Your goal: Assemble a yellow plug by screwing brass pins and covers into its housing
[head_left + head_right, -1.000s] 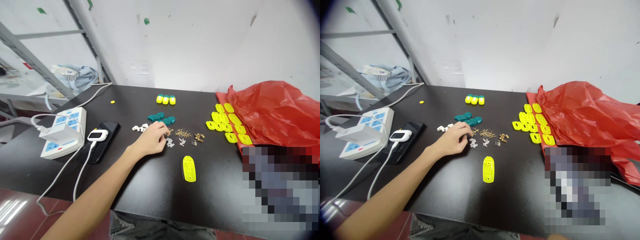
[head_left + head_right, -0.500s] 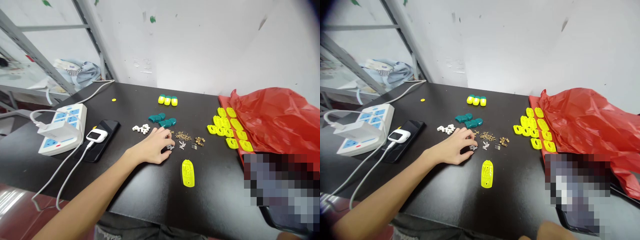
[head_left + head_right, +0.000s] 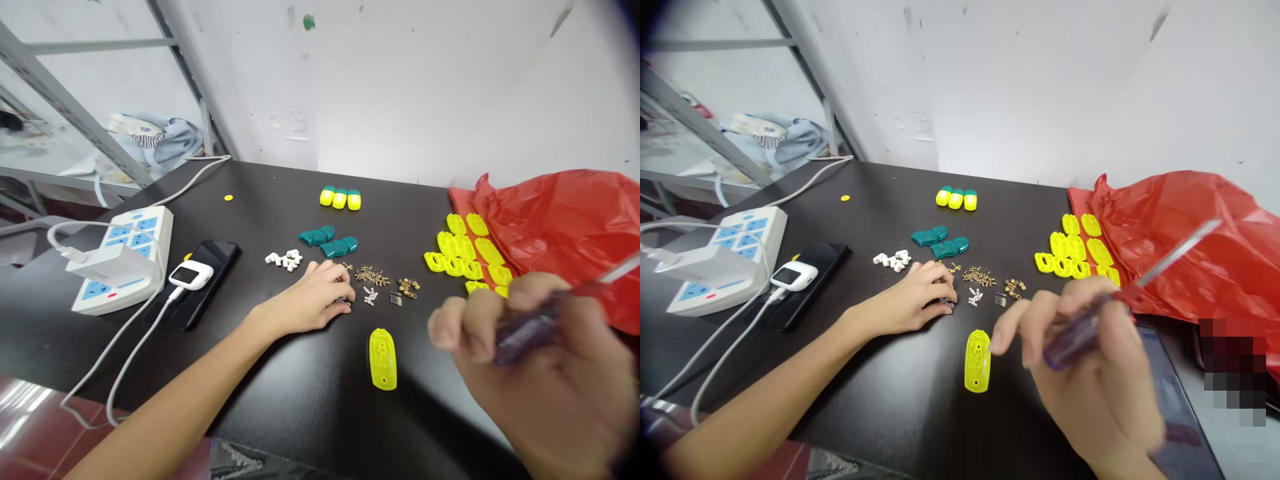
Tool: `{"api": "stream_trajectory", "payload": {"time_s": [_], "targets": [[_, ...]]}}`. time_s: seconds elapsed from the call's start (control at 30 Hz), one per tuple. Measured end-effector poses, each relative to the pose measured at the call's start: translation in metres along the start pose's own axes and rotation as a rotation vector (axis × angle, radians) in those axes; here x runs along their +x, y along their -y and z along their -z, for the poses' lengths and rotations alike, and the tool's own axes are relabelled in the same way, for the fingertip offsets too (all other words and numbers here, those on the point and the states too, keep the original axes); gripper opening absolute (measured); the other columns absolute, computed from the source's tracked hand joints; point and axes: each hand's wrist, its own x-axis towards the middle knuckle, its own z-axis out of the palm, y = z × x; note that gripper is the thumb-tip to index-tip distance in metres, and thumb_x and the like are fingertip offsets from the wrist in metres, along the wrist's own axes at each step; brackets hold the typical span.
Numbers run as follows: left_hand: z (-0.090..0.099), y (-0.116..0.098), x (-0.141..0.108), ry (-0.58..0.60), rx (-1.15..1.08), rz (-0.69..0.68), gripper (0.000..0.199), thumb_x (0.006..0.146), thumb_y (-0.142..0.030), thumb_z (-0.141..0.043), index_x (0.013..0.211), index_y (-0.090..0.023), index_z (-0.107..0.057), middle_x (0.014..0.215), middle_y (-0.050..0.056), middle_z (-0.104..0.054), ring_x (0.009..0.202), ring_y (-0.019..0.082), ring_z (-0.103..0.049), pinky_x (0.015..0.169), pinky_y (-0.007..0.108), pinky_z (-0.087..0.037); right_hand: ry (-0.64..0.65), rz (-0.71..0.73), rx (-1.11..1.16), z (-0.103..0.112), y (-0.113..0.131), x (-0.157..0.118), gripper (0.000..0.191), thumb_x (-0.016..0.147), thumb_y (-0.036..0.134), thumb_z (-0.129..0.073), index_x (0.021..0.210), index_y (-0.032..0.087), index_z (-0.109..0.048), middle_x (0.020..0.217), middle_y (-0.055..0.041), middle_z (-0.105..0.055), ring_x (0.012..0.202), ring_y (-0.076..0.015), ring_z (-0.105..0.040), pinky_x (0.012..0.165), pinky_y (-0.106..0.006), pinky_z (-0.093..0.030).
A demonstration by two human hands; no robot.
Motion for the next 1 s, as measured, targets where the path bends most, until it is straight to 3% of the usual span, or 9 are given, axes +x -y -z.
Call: {"api": "stream_trajectory", "payload": {"time_s": [0.07, 0.13, 0.33, 0.43, 0.6, 0.77, 0.87, 1.0], "targets": [[-0.001, 0.0, 0.0, 0.0, -0.019, 0.024, 0.009, 0.098, -0.024, -0.061, 0.097, -0.02, -0.069, 0.109, 0.006, -0.059, 0.105, 0.022, -0.052, 0.086, 0.037, -0.032, -0.057, -0.049, 0.261, -0.012, -0.008, 0.02, 0.032, 0.106, 0.043, -0.033, 0.091, 0.033, -0.06, 0.058, 0.0013, -0.055, 0.061, -0.0213, -0.064, 0.065, -0.041, -0.055], [-0.003, 0.0, 0.001, 0.002, -0.017, 0.033, 0.012, 0.098, -0.02, -0.058, 0.093, -0.02, -0.069, 0.107, 0.006, -0.06, 0.103, 0.022, -0.052, 0.085, 0.037, -0.031, -0.087, -0.053, 0.324, -0.016, -0.019, 0.027, 0.027, 0.105, 0.042, -0.04, 0.09, 0.031, -0.06, 0.06, 0.0015, -0.057, 0.06, -0.0211, -0.063, 0.065, -0.042, -0.055], [-0.012, -0.008, 0.003, -0.007, 0.128, -0.012, 0.017, 0.1, -0.018, -0.049, 0.093, -0.017, -0.064, 0.103, 0.008, -0.059, 0.093, 0.022, -0.048, 0.08, 0.038, -0.029, -0.109, 0.014, 0.285, -0.021, -0.039, 0.018, 0.017, 0.102, 0.039, -0.051, 0.09, 0.028, -0.056, 0.06, 0.0036, -0.058, 0.055, -0.0183, -0.061, 0.058, -0.036, -0.05], [-0.013, -0.015, 0.003, -0.039, 0.114, -0.03, 0.017, 0.1, -0.016, -0.045, 0.092, -0.017, -0.06, 0.103, 0.009, -0.059, 0.091, 0.022, -0.047, 0.079, 0.039, -0.032, -0.1, -0.043, 0.197, -0.023, -0.041, 0.016, 0.016, 0.101, 0.037, -0.055, 0.089, 0.026, -0.055, 0.062, 0.0044, -0.056, 0.052, -0.015, -0.056, 0.052, -0.03, -0.047], [-0.012, -0.032, 0.005, -0.133, -0.404, 0.062, 0.016, 0.102, -0.021, -0.043, 0.092, -0.018, -0.056, 0.089, 0.004, -0.061, 0.082, 0.017, -0.053, 0.075, 0.032, -0.043, 0.074, -0.197, -0.293, -0.015, -0.042, 0.017, 0.017, 0.093, 0.032, -0.067, 0.081, 0.021, -0.063, 0.067, 0.0025, -0.056, 0.057, -0.0117, -0.052, 0.053, -0.026, -0.043], [-0.02, -0.044, 0.008, -0.145, -1.009, 0.329, 0.009, 0.094, -0.027, -0.057, 0.093, -0.018, -0.059, 0.079, 0.0, -0.062, 0.068, 0.012, -0.056, 0.064, 0.028, -0.047, 0.255, -0.042, -0.589, -0.014, -0.047, 0.016, 0.005, 0.092, 0.024, -0.066, 0.093, 0.022, -0.071, 0.078, -0.0011, -0.068, 0.066, -0.0143, -0.059, 0.061, -0.027, -0.047], [-0.021, -0.046, 0.01, -0.148, -1.144, 0.367, 0.012, 0.091, -0.027, -0.063, 0.093, -0.019, -0.055, 0.077, 0.0, -0.062, 0.067, 0.011, -0.058, 0.061, 0.026, -0.047, 0.282, 0.066, -0.686, -0.014, -0.052, 0.015, 0.01, 0.091, 0.017, -0.064, 0.095, 0.022, -0.071, 0.075, -0.0014, -0.065, 0.063, -0.0143, -0.056, 0.058, -0.028, -0.044], [-0.02, -0.047, 0.011, -0.158, -1.18, 0.356, 0.022, 0.087, -0.026, -0.068, 0.093, -0.021, -0.048, 0.072, -0.004, -0.06, 0.063, 0.01, -0.056, 0.059, 0.024, -0.045, 0.327, 0.135, -0.684, -0.009, -0.054, 0.016, 0.021, 0.087, 0.007, -0.061, 0.098, 0.022, -0.071, 0.087, -0.0034, -0.068, 0.074, -0.0151, -0.062, 0.067, -0.028, -0.047]]}}
